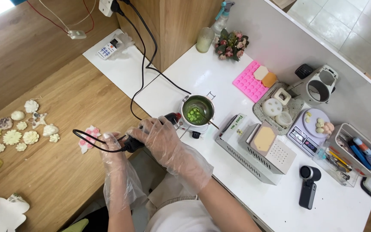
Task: Melting green wax pieces in a small pot using a heat gun and stirring with a spoon.
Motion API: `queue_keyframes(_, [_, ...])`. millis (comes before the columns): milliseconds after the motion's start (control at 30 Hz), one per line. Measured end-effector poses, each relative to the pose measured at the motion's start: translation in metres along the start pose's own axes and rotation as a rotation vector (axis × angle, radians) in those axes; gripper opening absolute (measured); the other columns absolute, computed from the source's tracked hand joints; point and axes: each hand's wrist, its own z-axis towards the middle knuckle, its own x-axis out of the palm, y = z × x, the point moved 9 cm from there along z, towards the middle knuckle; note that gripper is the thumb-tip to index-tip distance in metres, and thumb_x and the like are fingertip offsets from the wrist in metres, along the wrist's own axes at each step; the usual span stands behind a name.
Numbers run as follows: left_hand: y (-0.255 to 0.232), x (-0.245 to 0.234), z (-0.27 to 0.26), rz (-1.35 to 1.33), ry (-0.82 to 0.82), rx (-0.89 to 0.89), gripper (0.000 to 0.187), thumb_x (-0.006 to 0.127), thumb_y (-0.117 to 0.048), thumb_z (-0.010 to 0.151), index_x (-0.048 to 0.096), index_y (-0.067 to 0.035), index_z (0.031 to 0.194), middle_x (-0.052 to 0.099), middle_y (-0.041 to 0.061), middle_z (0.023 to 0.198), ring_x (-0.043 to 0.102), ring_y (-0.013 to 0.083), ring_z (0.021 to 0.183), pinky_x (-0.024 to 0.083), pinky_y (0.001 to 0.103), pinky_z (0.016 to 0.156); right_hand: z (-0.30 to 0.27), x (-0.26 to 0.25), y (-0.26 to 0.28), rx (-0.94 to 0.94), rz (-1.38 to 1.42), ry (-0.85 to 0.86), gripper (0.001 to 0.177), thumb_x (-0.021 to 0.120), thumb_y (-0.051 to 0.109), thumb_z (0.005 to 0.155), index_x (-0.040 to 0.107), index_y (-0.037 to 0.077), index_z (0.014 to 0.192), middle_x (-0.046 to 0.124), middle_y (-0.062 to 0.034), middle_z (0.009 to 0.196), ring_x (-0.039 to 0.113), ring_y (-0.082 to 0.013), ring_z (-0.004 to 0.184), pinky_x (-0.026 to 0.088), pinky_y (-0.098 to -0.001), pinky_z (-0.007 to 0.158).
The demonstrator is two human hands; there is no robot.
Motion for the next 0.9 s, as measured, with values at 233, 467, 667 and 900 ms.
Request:
queue_keyframes(233, [-0.011, -0.004, 0.000, 0.043, -0.001, 0.036, 0.040, 0.047, -0.042, 0.110, 0.059, -0.004, 0.106, 0.065, 0.006, 0.089, 0.066, 0.0158, 0.074, 0.054, 0.031, 0.067, 0.000, -0.013, 0.004, 0.021, 0.046, -0.016, 0.045, 0.061, 0.013, 0.093, 0.061, 0.025, 0.136, 0.061, -0.0094, 0.124, 0.058, -0.0295, 0.124, 0.042, -0.0487, 0.109])
queue_keyframes(467, [0.001, -0.002, 0.006, -0.135, 0.026, 0.065, 0.031, 0.050, -0.036, 0.109, 0.054, -0.005, 0.108, 0.065, 0.005, 0.096, 0.066, 0.0164, 0.071, 0.054, 0.032, 0.064, 0.000, -0.016, 0.000, 0.044, 0.052, 0.014, 0.041, 0.061, 0.013, 0.094, 0.063, 0.025, 0.134, 0.061, -0.0075, 0.123, 0.059, -0.0268, 0.121, 0.045, -0.0459, 0.105])
queue_keyframes(667, [-0.002, 0.000, -0.001, -0.033, 0.008, -0.010, 0.034, 0.048, -0.037, 0.113, 0.059, -0.006, 0.109, 0.064, 0.007, 0.086, 0.065, 0.0144, 0.073, 0.049, 0.029, 0.065, -0.003, -0.018, -0.004, 0.064, 0.069, -0.037, 0.041, 0.062, 0.013, 0.093, 0.063, 0.025, 0.132, 0.062, -0.0067, 0.119, 0.060, -0.0273, 0.118, 0.046, -0.0460, 0.100])
queue_keyframes(900, [0.004, 0.003, 0.006, -0.017, 0.040, 0.006, 0.039, 0.044, -0.039, 0.112, 0.057, -0.003, 0.105, 0.065, 0.009, 0.079, 0.064, 0.0181, 0.066, 0.054, 0.031, 0.061, -0.017, -0.027, -0.006, 0.074, 0.115, -0.051, 0.042, 0.063, 0.012, 0.092, 0.063, 0.023, 0.132, 0.059, -0.0066, 0.122, 0.057, -0.0276, 0.122, 0.044, -0.0489, 0.105])
